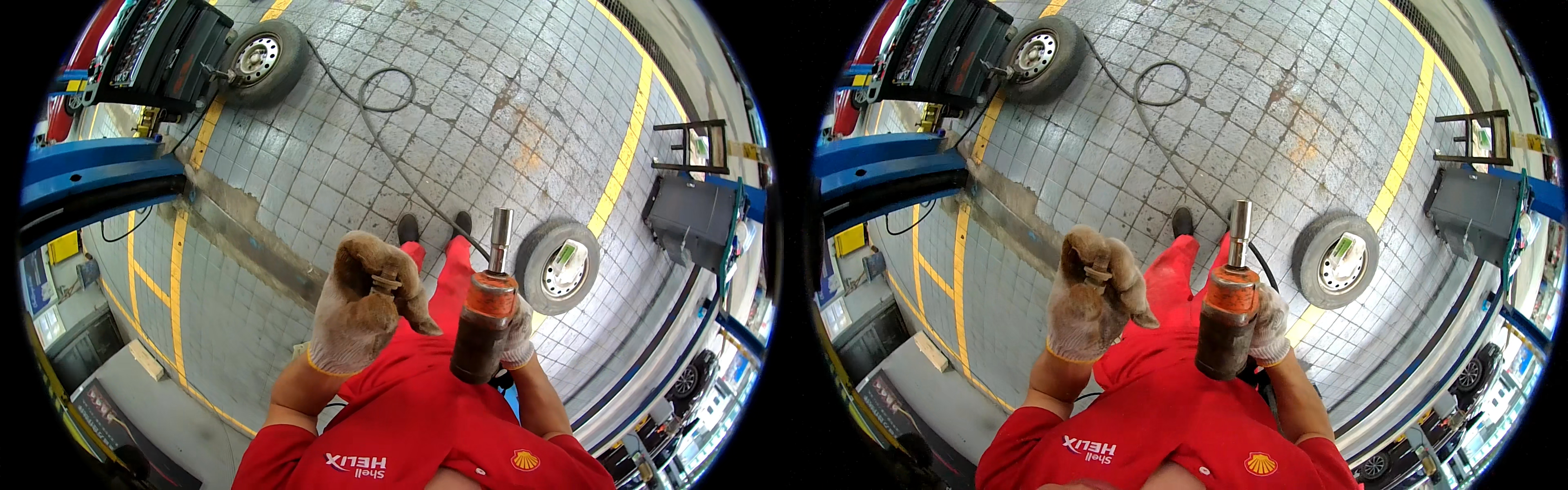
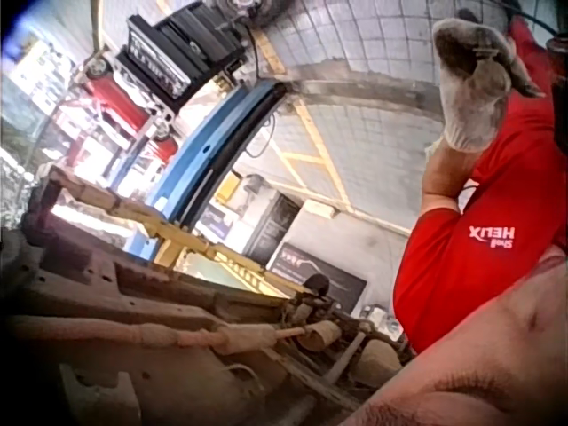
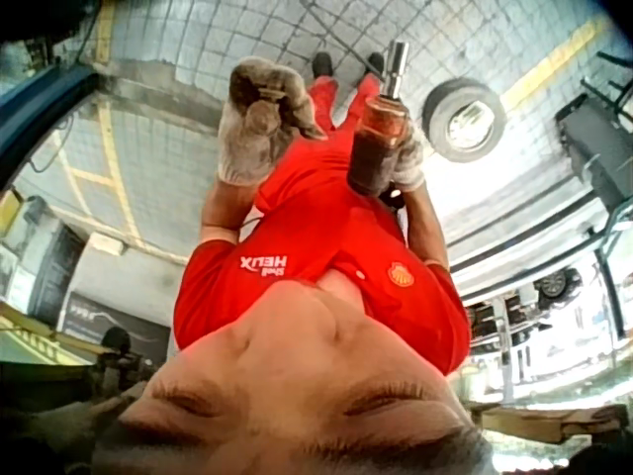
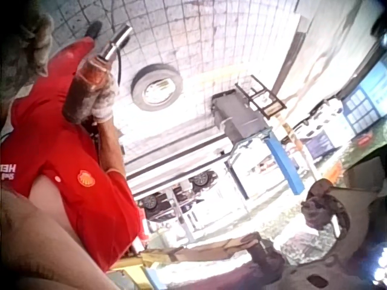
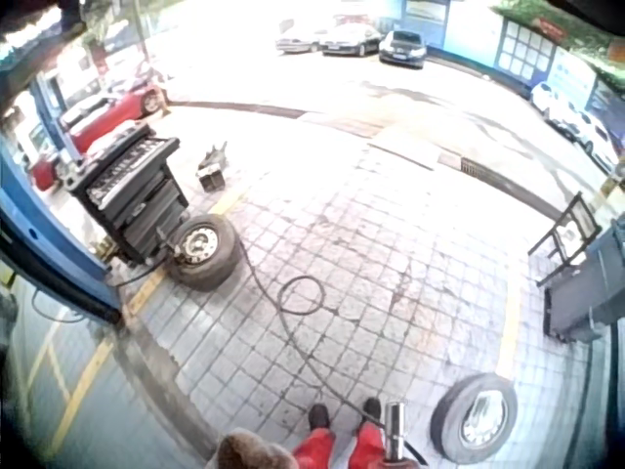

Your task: The person uses a pneumatic impact wrench to remove bolts from the underside of a vehicle. They detach a large metal underbody panel and place it on the floor. The person then picks up the panel and scrapes off debris from its surface with their gloved hands.

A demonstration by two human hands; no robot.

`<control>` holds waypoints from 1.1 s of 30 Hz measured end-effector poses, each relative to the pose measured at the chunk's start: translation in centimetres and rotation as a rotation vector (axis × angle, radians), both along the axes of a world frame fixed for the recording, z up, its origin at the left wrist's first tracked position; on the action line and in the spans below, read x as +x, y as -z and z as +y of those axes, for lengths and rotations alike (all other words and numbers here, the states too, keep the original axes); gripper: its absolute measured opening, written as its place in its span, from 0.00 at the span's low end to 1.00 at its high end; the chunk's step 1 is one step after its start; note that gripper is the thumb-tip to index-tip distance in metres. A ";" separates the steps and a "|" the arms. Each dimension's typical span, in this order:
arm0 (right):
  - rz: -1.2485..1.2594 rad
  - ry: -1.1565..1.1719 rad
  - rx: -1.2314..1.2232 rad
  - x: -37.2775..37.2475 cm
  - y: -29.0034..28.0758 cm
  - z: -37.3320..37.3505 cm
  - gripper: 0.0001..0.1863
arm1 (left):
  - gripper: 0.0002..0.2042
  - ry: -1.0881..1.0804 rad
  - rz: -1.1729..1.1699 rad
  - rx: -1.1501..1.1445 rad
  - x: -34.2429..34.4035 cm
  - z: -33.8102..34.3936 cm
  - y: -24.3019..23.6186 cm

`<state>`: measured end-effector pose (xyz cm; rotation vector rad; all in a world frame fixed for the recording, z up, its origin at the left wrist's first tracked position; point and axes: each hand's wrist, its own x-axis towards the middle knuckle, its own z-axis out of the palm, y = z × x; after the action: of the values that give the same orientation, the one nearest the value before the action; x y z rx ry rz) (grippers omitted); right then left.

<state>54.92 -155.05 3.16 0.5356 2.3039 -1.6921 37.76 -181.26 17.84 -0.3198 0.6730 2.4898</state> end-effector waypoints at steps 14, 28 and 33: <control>0.168 -0.144 -0.002 -1.2 -4.9 -2.9 0.24 | 0.08 0.059 0.050 -0.804 -1.9 -4.2 26.3; 0.181 0.210 -0.199 1.8 -3.1 -5.1 0.23 | 0.10 0.447 -0.165 -0.995 -0.3 -8.2 40.8; 0.134 0.247 -0.128 2.4 -2.3 -0.9 0.23 | 0.08 0.332 -0.201 -1.026 1.6 -5.2 42.7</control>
<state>57.27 -155.90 5.44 0.7267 2.2757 -2.0309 39.39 -186.50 -24.88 -0.7301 1.7072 1.5938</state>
